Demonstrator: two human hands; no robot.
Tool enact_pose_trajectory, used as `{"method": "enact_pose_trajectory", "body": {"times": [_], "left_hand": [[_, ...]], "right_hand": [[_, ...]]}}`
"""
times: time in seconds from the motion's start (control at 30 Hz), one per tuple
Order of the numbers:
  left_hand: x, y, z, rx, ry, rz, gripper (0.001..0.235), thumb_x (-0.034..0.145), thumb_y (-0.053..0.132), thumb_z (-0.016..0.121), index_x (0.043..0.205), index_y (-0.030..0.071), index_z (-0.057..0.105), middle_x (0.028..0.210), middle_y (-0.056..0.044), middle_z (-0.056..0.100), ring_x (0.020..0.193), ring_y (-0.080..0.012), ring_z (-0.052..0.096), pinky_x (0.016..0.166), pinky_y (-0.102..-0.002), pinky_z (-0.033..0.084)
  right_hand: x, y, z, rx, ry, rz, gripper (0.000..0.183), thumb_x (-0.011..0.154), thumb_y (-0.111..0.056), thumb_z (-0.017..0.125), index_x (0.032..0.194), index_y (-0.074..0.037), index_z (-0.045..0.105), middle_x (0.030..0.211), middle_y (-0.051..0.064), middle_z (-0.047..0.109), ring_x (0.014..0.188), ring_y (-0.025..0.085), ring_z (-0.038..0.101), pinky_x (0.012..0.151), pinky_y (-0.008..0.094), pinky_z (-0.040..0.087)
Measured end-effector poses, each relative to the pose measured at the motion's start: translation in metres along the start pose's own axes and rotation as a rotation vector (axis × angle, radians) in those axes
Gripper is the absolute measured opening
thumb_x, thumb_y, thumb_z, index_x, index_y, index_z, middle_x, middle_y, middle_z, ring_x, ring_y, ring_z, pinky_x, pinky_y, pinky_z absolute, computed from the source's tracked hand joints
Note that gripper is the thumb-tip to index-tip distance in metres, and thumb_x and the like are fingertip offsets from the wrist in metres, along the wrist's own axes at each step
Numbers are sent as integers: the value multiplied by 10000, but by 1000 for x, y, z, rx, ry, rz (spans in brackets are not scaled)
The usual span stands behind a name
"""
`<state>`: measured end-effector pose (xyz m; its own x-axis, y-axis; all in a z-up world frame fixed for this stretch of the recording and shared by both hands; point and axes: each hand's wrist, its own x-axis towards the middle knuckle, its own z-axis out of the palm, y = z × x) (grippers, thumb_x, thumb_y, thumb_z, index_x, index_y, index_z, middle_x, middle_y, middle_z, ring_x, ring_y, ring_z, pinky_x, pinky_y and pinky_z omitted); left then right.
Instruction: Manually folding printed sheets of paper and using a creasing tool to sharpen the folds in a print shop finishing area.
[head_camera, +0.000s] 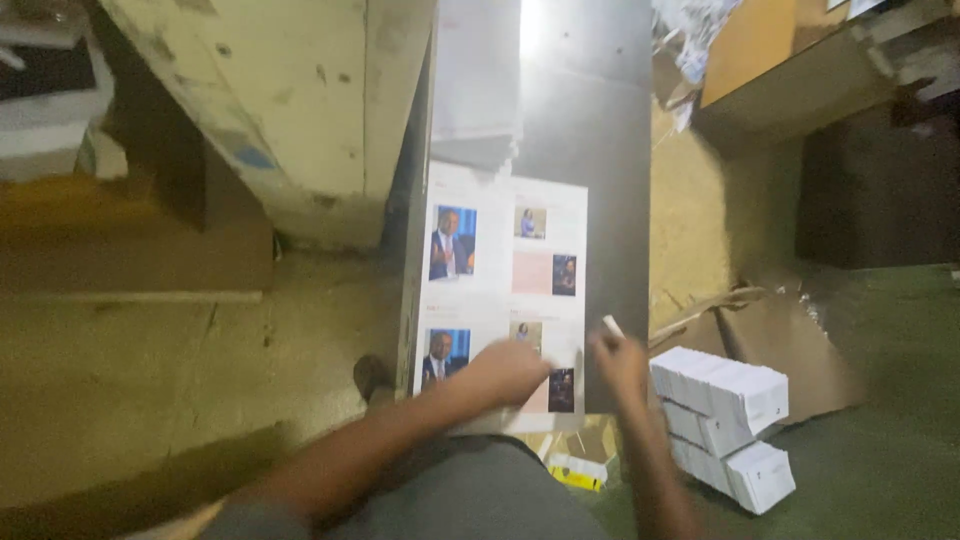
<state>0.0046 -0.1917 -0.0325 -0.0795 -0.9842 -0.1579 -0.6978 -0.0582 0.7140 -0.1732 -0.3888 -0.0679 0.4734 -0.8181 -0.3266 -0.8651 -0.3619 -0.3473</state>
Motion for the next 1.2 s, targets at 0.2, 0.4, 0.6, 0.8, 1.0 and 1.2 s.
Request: {"method": "enact_pose_trajectory", "body": {"times": [0.2,0.4,0.6,0.8,1.0,1.2], "left_hand": [[161,-17,22,292,9,-80,251,963,58,499,1095,174,678,797,-19,726,715,-272,725,551,-403,545],[182,-34,18,255,38,-307,285,921,68,551,1000,196,793,1024,-40,777,926,-307,764,650,-445,617],[179,-45,32,311,114,-279,230,867,25,598,872,208,738,863,-20,753,754,-260,748,548,-373,567],[140,-21,-28,67,53,-335,415,877,122,524,1262,278,533,936,-62,752,876,-313,726,675,-423,567],[101,-23,-48,-414,348,-394,972,871,484,742,1612,43,294,1450,-149,486,1242,-298,492,1038,-439,431],[90,-23,-46,-723,460,-394,1034,762,622,709,1583,96,366,1377,-118,470,1110,-226,543,980,-380,490]], "right_hand": [[-162,-46,6,278,78,542,392,930,-259,728,1307,-152,741,1261,72,762,1109,225,714,977,421,581],[-173,-29,33,370,289,443,358,904,-198,743,1236,-66,780,1232,105,729,1016,240,708,851,407,638],[-172,-33,8,344,145,504,272,985,-301,659,1080,-63,750,1061,104,772,990,245,717,847,418,588],[-163,-38,-8,-68,-187,361,448,1085,-412,463,832,-89,643,729,54,650,674,170,571,622,346,430],[-151,-60,-15,-173,-382,42,363,1047,-371,517,854,-112,682,791,87,676,720,231,625,658,398,487],[-132,-24,5,-53,-433,-567,258,1016,-243,625,821,-76,598,869,109,653,787,312,596,629,468,442]]}}
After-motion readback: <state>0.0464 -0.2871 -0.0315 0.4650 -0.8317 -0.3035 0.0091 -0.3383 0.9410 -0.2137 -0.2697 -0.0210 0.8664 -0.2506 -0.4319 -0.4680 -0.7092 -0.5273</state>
